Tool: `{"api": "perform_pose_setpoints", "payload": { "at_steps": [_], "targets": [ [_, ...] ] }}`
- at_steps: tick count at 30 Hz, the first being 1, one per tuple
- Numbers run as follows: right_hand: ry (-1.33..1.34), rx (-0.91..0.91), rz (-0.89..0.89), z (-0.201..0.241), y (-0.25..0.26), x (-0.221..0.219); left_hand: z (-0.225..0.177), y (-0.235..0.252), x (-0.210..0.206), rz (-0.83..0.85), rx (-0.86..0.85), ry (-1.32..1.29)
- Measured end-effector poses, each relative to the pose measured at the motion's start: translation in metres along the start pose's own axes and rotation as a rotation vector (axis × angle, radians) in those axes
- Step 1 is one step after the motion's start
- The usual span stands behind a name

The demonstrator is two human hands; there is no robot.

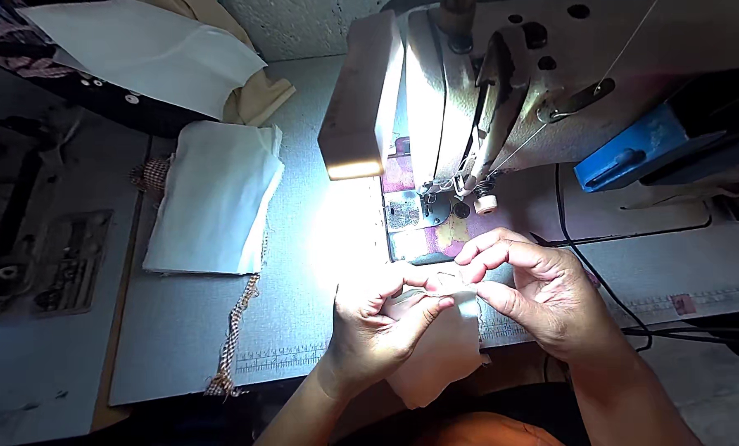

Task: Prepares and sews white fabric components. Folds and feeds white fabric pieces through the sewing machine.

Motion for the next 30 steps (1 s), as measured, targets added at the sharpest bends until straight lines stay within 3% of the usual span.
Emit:
{"api": "perform_pose_setpoints", "payload": {
  "at_steps": [11,19,30],
  "targets": [
    [0.047,-0.007,-0.077,0.002,-0.005,-0.007,-0.006,-0.001,-0.002,0.012,-0.014,0.029],
    [0.256,0.028,0.064,-0.007,-0.005,-0.010,-0.004,-0.001,-0.001,0.010,0.014,-0.005],
    [0.229,-0.039,-0.034,-0.004,-0.011,-0.008,-0.004,0.001,-0.006,0.075,0.033,-0.078]
  ]
}}
Point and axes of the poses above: each hand's wrist, its own y-axis towards the middle knuckle, its own x-axis out of the back of the hand, z = x × y, the point moved 6 cm from there along y, towards the middle knuckle, and after that the axes turned 12 degrees about -y, right-handed, at the moved point
